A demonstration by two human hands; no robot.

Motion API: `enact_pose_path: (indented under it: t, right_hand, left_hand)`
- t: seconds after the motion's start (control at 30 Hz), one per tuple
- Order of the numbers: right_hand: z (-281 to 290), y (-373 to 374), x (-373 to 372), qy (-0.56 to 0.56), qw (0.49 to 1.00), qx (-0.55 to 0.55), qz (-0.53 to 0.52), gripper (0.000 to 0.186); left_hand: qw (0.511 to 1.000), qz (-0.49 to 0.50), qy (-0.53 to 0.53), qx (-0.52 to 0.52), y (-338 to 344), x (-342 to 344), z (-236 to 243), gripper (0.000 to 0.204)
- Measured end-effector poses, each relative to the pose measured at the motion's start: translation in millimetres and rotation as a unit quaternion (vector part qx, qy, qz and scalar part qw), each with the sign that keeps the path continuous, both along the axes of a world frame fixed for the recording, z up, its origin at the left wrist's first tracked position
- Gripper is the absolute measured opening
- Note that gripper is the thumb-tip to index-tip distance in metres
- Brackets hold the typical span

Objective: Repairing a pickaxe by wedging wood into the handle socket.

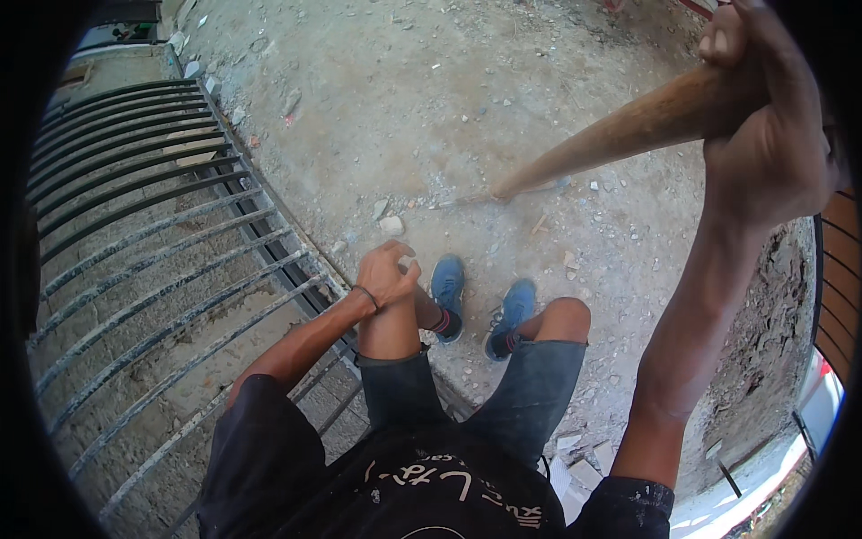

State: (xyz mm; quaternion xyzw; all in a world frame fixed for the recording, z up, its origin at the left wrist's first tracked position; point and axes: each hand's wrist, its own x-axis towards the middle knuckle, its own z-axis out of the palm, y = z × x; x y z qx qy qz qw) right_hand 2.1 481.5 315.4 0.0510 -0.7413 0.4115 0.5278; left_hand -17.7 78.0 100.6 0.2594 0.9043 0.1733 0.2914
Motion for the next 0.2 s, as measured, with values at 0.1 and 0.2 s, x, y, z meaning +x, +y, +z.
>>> enact_pose_path:
  t: [0.1,0.2]
  right_hand:
    - [-4.3,-55.7,-9.0,0.064,0.982,-0.128,0.121,0.022]
    - [56.8,-50.2,44.2,-0.011,0.994,-0.113,-0.006,0.031]
  left_hand:
    - [0.998,0.049,0.015,-0.041,-54.7,21.4,25.1,0.031]
    - [0.998,-0.002,-0.034,-0.047,-18.5,41.5,20.4,0.033]
